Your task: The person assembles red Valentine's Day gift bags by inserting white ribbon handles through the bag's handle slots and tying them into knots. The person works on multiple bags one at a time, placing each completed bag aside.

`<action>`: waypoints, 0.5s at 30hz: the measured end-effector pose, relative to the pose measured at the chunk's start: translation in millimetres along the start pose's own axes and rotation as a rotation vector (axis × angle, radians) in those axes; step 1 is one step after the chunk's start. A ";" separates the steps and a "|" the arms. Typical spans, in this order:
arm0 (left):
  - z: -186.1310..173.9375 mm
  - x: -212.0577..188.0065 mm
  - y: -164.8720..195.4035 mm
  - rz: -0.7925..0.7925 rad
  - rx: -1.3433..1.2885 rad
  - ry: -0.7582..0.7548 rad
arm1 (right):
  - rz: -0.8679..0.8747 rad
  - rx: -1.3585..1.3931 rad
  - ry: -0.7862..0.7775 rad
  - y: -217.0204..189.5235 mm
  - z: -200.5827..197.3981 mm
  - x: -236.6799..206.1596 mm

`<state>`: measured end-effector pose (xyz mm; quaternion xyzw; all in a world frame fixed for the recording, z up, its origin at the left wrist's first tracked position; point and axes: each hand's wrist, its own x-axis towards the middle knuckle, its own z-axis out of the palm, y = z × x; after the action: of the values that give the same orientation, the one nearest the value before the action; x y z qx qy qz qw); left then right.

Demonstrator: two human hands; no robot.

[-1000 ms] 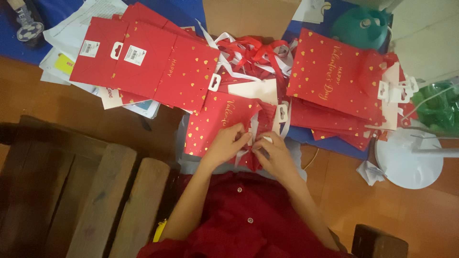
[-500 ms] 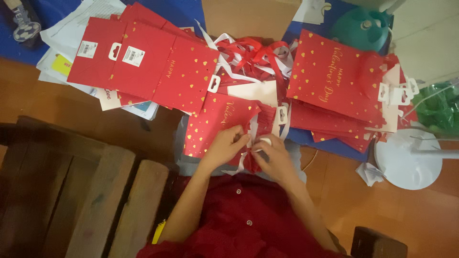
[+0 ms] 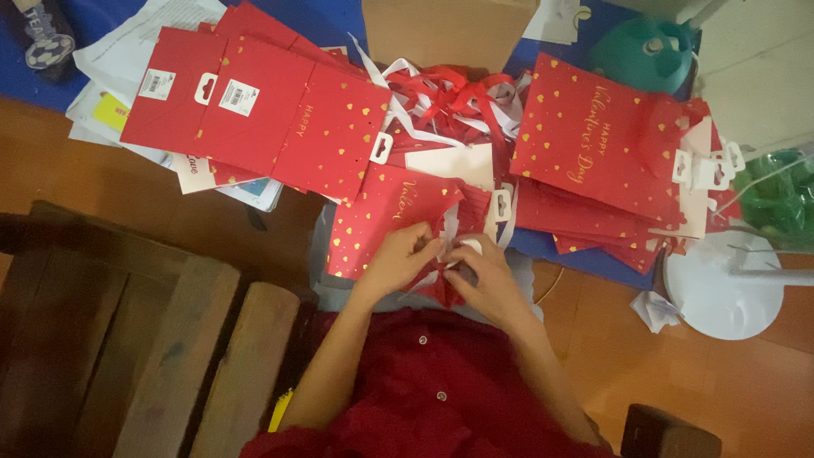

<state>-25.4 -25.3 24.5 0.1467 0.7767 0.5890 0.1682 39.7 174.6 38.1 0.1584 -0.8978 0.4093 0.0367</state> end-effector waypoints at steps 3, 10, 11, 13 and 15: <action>-0.3 -1.2 -1.1 -0.032 -0.009 -0.001 | 0.084 0.046 0.004 7.3 5.1 -3.6; 0.8 0.8 -5.4 -0.035 -0.034 -0.008 | 0.276 0.227 0.100 12.3 -3.3 -3.9; 0.8 1.3 -6.2 -0.027 -0.027 -0.009 | 0.247 0.215 0.082 9.7 -5.8 -2.4; 1.0 2.1 -7.2 -0.025 -0.020 -0.010 | 0.159 0.177 0.036 3.8 -10.3 0.4; 0.9 0.7 -7.4 -0.044 -0.022 -0.009 | 0.044 0.130 -0.024 -1.7 -11.4 1.1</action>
<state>-25.8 -26.2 17.1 0.1302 0.7727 0.5928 0.1860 38.5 181.7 47.1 0.1454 -0.8730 0.4656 0.0066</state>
